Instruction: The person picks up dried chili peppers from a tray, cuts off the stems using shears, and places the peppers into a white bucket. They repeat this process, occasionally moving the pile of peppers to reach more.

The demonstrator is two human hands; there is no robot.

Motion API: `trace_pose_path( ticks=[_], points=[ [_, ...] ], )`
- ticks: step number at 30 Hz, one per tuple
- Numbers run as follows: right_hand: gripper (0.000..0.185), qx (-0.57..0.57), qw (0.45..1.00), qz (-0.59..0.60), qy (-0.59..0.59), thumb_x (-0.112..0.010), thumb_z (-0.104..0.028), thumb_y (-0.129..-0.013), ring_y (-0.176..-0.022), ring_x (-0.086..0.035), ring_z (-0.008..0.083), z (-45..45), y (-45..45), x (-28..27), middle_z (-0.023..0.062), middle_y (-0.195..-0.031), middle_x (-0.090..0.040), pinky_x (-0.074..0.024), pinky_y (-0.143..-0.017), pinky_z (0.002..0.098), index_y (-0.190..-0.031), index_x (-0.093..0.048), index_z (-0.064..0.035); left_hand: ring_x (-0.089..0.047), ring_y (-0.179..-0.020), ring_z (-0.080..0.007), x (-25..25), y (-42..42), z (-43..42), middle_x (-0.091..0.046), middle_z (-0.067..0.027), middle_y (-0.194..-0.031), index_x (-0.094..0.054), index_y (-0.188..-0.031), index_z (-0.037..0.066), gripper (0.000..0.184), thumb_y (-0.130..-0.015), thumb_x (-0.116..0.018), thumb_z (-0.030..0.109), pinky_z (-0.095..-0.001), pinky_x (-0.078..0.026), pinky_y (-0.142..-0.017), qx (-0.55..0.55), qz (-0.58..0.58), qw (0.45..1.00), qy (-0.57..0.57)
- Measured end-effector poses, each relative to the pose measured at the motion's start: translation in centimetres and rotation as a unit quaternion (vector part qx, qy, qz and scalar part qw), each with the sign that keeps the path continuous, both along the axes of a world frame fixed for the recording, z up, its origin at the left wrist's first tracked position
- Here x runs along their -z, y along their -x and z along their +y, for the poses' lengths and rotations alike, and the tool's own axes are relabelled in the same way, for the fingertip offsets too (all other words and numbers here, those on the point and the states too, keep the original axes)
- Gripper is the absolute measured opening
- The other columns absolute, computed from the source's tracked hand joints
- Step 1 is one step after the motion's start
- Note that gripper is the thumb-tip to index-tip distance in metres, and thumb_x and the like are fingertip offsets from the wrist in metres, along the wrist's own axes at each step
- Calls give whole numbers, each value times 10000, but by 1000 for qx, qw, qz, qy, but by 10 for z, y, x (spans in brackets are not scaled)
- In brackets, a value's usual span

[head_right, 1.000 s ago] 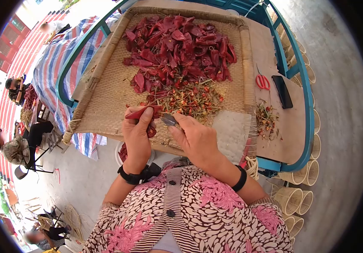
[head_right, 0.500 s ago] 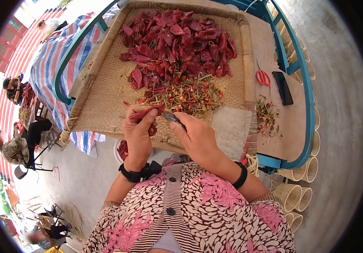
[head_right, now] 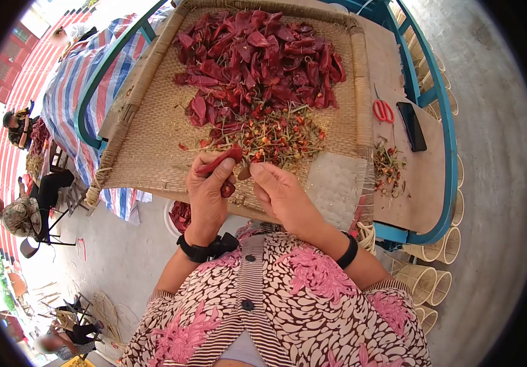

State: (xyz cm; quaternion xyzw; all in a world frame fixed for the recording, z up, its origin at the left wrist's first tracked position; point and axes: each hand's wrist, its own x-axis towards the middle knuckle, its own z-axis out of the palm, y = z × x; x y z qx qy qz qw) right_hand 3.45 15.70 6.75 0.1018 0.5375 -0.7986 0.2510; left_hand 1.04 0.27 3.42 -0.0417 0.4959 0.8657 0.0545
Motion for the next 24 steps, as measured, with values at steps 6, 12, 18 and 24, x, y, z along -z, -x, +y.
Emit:
trace_pose_path(
  ticks=[6,12,18,24],
  points=[
    [246,12,948,-134,289,-440,-346,-1012,-440,-274,23,0,-2,8,-61,-643,-374,-229,-370,173,-1010,-518,-112,-487,-605,-62,21,7,-3,-553,-3,-744,-531,-999,101,184,-896,-666,172,-183,-348,-514,77,-30,976,-200],
    [253,3,980,167,-108,-506,-289,-991,-507,-445,69,6,1,13,9,-669,-508,-351,-447,225,-1114,-599,-89,-493,-610,-61,16,12,-10,-608,-67,-958,-501,-1127,91,290,-884,-659,104,-191,-374,-503,49,-13,990,-134],
    [282,93,762,455,-451,-592,-245,-923,-679,-635,251,4,10,15,103,-839,-640,-488,-581,316,-1123,-617,-48,-454,-595,-18,-15,6,-17,-554,-126,-1276,-388,-1408,52,554,-897,-599,16,-184,-393,-485,-9,242,916,320],
    [282,60,695,462,-548,-621,-255,-895,-635,-626,268,1,5,7,81,-809,-631,-470,-512,360,-1113,-621,-76,-495,-580,-38,-11,7,-15,-604,-12,-776,-592,-1147,28,243,-913,-624,85,-195,-387,-489,50,117,943,308]
  ],
)
